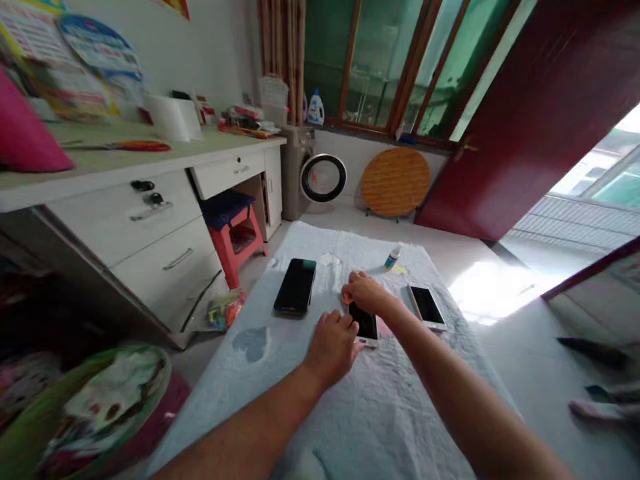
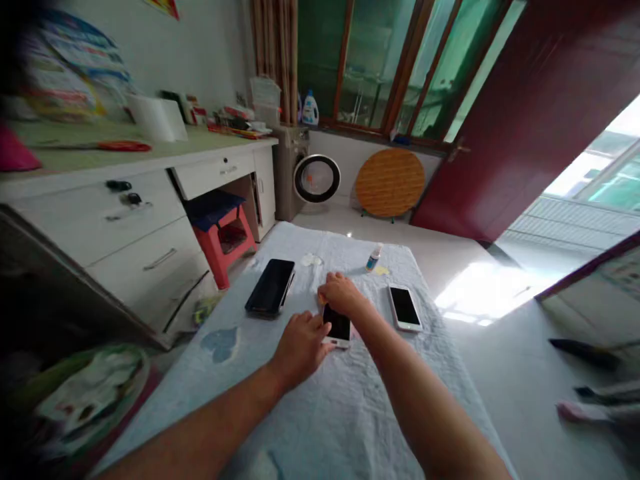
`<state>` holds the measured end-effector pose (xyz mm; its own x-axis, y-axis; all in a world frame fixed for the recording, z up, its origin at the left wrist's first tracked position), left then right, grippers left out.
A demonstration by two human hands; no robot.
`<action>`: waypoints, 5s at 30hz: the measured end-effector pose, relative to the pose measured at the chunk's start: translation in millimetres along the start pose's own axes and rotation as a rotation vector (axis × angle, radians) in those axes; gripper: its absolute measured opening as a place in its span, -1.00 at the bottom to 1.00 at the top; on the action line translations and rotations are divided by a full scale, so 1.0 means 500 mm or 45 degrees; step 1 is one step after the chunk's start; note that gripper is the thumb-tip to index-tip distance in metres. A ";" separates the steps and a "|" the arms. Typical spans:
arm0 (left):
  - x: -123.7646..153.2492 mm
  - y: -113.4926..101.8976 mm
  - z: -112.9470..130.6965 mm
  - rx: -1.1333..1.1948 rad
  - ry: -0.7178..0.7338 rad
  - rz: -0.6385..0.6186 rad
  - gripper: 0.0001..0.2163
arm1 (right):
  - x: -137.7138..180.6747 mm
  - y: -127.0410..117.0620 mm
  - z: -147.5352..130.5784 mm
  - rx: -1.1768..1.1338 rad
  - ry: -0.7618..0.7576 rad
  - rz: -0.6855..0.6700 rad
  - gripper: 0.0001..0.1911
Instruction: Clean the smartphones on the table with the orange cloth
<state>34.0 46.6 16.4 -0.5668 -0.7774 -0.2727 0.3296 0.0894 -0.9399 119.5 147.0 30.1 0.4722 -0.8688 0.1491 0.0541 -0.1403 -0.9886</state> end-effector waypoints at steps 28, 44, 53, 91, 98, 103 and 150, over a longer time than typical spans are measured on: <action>0.011 -0.001 -0.035 0.233 -0.314 0.413 -0.10 | 0.084 0.038 -0.072 -0.247 -0.088 0.084 -0.87; 0.006 0.007 -0.031 0.215 -0.242 0.362 -0.15 | 0.130 -0.017 -0.051 -0.590 0.101 0.194 -0.78; -0.001 -0.013 -0.002 0.148 0.005 0.161 -0.74 | 0.070 0.038 0.007 -0.463 0.243 0.338 -0.71; -0.011 0.005 -0.011 0.212 0.047 0.060 -0.78 | 0.161 0.057 0.098 -0.468 0.583 0.195 -0.72; -0.007 0.017 -0.019 0.234 0.035 0.121 -0.74 | 0.227 0.061 0.050 -0.565 0.513 0.200 -0.76; -0.011 0.019 -0.020 0.263 0.040 0.117 -0.73 | 0.257 0.065 0.028 -0.596 0.495 0.188 -0.76; -0.032 0.043 -0.062 0.579 0.087 -0.085 -0.70 | 0.209 0.040 -0.108 -0.108 0.353 0.350 -0.88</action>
<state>26.8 80.4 -6.0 -0.6416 -0.7279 -0.2418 0.5795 -0.2535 -0.7745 122.5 27.6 27.0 0.2027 -0.9730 -0.1102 -0.1195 0.0871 -0.9890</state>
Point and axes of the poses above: each hand's wrist, its own x-axis away from the middle knuckle, its own y-axis out of the palm, z = x × y, the point moved 6 cm from there along -x, towards the middle knuckle, and after that the axes turned 2 degrees about -x, right-handed, at the moved point
